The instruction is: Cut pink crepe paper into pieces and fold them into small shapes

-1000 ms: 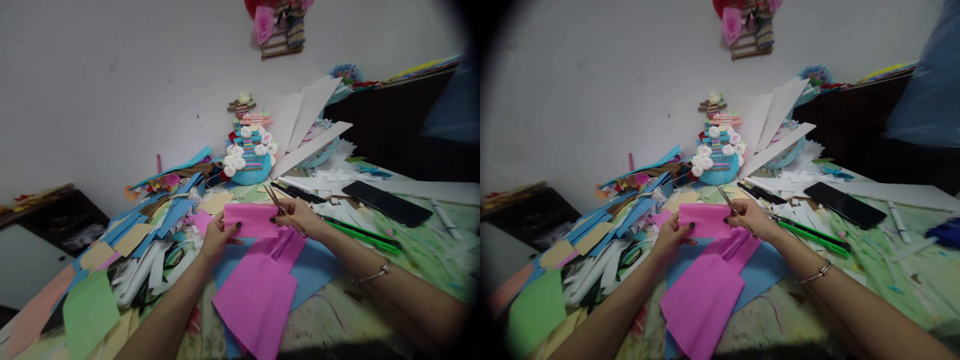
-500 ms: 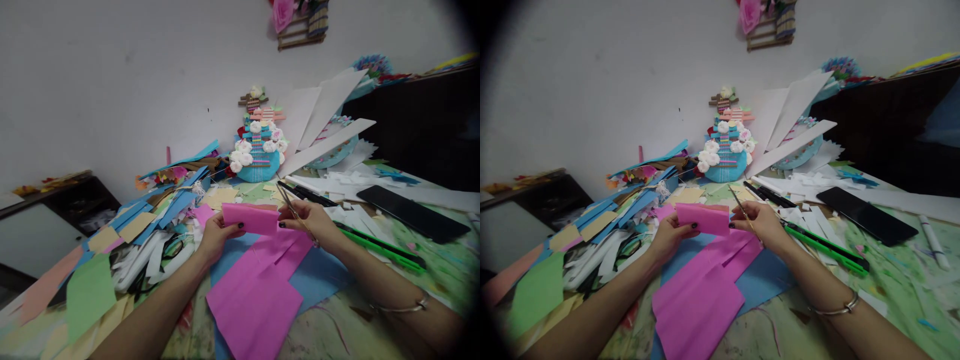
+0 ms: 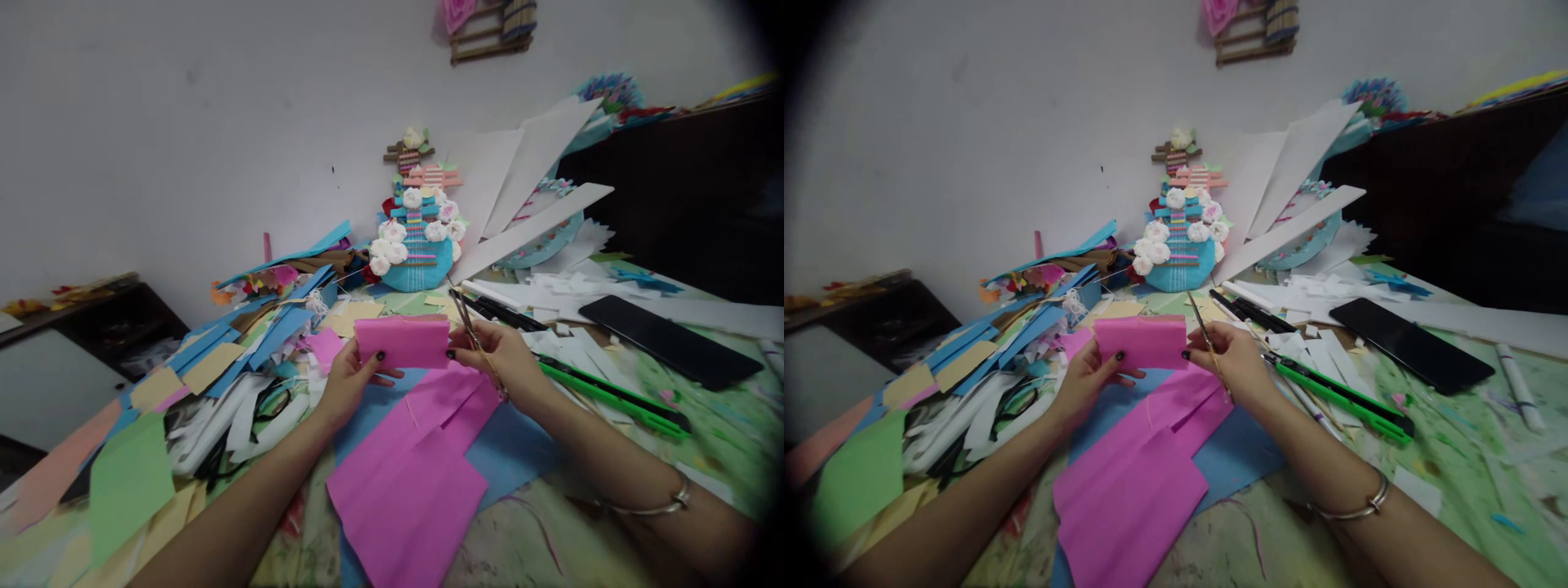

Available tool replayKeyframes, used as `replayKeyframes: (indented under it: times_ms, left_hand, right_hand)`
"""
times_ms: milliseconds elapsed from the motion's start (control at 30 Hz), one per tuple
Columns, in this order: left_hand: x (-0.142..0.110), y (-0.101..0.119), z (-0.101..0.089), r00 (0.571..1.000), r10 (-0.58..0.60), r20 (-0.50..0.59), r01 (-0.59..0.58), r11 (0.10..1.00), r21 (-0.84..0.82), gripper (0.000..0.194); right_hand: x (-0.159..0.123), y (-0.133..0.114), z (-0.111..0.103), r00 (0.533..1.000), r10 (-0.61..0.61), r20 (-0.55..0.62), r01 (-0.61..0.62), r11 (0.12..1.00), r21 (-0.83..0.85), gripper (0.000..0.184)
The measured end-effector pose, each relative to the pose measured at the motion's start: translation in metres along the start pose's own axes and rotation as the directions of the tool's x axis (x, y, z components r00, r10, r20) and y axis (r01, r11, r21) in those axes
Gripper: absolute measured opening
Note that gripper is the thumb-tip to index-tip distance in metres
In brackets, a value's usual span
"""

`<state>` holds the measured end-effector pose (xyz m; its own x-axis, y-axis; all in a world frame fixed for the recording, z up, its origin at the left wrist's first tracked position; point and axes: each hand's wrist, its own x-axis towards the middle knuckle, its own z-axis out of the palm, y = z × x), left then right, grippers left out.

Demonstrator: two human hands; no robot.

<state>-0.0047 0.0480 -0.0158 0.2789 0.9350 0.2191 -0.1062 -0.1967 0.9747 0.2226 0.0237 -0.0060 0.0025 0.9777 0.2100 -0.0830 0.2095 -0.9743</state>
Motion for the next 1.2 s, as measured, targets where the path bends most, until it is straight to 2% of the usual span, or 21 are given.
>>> replayKeyframes:
  times_ms: [167,267,367,633,833,933,1067,1200]
  left_hand:
    - [-0.001,-0.004,0.002,0.999,0.01,0.049,-0.008,0.999,-0.032,0.043]
    - [-0.001,-0.003,0.003,0.998,0.009,0.067,-0.001,0.993,-0.117,0.042]
    - [0.0,0.0,0.0,0.999,-0.01,0.036,0.016,0.983,-0.184,0.039]
    - [-0.002,0.01,-0.004,0.998,0.039,-0.051,-0.047,0.985,-0.167,0.037]
    - [-0.004,0.014,-0.003,0.991,0.102,-0.084,-0.111,0.987,-0.12,0.023]
    - [-0.006,0.014,-0.004,0.995,0.09,-0.045,-0.095,0.989,-0.111,0.018]
    - [-0.008,0.015,-0.002,0.998,0.055,0.03,-0.052,0.995,-0.087,0.034]
    - [-0.009,0.014,0.001,0.998,-0.017,0.066,0.016,1.0,0.015,0.023]
  right_hand:
    - [0.0,0.0,0.001,1.0,-0.002,-0.001,0.002,1.0,-0.01,0.025]
    - [0.001,0.001,-0.001,1.0,-0.018,-0.024,0.018,1.0,-0.005,0.028]
    - [0.001,-0.001,-0.004,1.0,-0.009,-0.017,0.009,1.0,0.0,0.033]
    - [-0.001,-0.002,-0.005,0.997,0.038,0.066,-0.038,0.999,0.002,0.033]
    - [0.003,0.006,-0.01,0.997,0.018,0.073,-0.02,0.999,0.033,0.033]
    - [0.004,0.008,-0.012,0.998,-0.011,0.066,0.007,0.999,0.052,0.029]
    - [0.004,0.008,-0.013,0.998,-0.03,0.05,0.027,0.998,0.06,0.03]
    - [0.003,0.007,-0.012,0.998,-0.031,0.056,0.027,0.998,0.063,0.03]
